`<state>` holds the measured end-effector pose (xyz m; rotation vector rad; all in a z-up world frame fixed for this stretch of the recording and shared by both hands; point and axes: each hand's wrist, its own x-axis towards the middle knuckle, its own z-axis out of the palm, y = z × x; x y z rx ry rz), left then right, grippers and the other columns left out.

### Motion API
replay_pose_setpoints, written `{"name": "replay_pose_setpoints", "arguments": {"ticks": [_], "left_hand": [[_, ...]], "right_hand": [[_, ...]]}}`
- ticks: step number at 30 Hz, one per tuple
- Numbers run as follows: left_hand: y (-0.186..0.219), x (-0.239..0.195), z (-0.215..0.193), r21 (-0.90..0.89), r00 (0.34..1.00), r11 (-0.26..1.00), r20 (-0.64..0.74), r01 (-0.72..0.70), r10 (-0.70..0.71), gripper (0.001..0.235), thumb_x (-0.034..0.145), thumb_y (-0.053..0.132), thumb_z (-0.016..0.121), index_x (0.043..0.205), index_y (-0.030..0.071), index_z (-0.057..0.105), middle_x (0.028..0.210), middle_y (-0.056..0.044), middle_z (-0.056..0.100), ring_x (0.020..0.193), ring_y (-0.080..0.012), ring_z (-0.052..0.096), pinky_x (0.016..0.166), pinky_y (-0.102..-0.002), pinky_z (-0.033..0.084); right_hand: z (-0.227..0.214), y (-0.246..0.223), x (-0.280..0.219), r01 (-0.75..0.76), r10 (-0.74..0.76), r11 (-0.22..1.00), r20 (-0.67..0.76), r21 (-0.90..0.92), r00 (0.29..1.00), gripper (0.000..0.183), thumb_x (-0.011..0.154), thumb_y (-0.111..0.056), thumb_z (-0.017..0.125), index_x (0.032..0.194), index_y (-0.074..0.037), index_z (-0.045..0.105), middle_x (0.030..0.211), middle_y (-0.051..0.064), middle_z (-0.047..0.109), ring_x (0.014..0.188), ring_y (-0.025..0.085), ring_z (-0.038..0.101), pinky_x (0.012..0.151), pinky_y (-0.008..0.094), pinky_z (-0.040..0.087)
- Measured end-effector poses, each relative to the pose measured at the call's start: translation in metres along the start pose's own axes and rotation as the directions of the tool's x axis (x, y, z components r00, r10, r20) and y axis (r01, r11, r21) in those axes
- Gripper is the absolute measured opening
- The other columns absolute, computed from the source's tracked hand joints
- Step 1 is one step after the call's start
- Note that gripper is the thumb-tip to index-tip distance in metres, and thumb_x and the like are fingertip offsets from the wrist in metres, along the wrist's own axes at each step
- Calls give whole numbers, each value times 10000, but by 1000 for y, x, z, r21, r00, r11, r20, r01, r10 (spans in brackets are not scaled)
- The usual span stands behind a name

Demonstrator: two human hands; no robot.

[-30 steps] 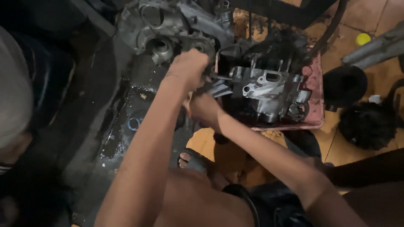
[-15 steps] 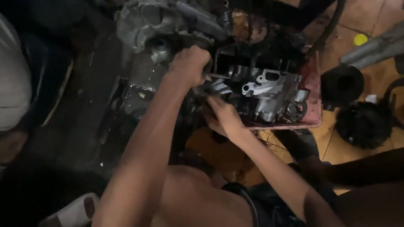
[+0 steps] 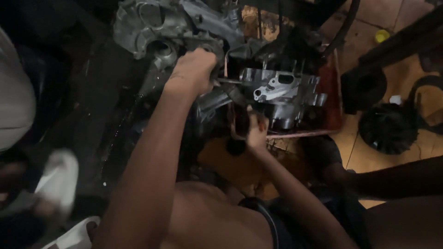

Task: Cleaning and inspecting disassembled motorcycle engine components using a brush and small hand tools.

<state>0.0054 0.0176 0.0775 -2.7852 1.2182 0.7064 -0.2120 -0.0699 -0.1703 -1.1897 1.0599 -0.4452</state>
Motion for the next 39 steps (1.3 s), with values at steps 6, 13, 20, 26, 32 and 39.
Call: {"name": "replay_pose_setpoints", "arguments": {"ticks": [6, 13, 20, 26, 32, 39], "left_hand": [[4, -10, -6, -54, 999, 998, 48, 21, -18, 316, 900, 266, 755, 1090, 26, 678, 1137, -172, 703, 1056, -406, 710, 826, -532, 635], [2, -6, -1, -34, 1000, 999, 10, 20, -19, 285, 877, 280, 785, 1050, 63, 724, 1047, -143, 735, 989, -398, 739, 805, -528, 638], [1, -7, -4, -41, 999, 999, 30, 25, -24, 294, 853, 280, 797, 1042, 72, 708, 1058, -132, 735, 1038, -382, 732, 832, -522, 634], [5, -8, -8, -55, 994, 996, 79, 76, -71, 271, 884, 305, 773, 1073, 114, 738, 1082, -106, 750, 1069, -357, 730, 852, -505, 627], [9, -11, -8, -68, 998, 996, 37, 58, -55, 231, 833, 208, 747, 1046, 123, 753, 1063, -126, 766, 1058, -391, 732, 853, -541, 613], [10, -8, -2, -13, 998, 999, -38, 50, -51, 311, 768, 186, 813, 1060, 86, 776, 1037, -152, 766, 994, -416, 746, 845, -553, 622]], "right_hand": [[30, -22, -13, -113, 138, 989, 316, -97, 939, 251, 881, -349, 811, 955, -110, 787, 859, 84, 734, 811, 227, 680, 764, 432, 562], [28, 17, 13, -197, 216, 971, 152, -135, 964, 497, 892, -393, 783, 1217, -54, 620, 1167, 185, 639, 1086, 361, 612, 956, 556, 477], [12, 0, 8, -37, 146, 869, 183, -493, 972, 260, 824, -407, 809, 993, -221, 746, 879, 23, 774, 887, 233, 743, 784, 375, 582], [8, 22, 9, -194, 238, 907, 75, -375, 968, 389, 730, -311, 921, 1059, -206, 741, 989, 40, 780, 949, 206, 740, 911, 358, 580], [3, 87, 17, 191, -57, 845, 270, -500, 961, 143, 853, -248, 783, 995, -252, 802, 1031, -61, 783, 1039, 181, 721, 972, 353, 562], [-32, 47, 4, 641, -476, 669, 447, -375, 758, 226, 847, -77, 725, 1035, 43, 764, 942, 277, 754, 965, 452, 701, 794, 472, 576]]}}
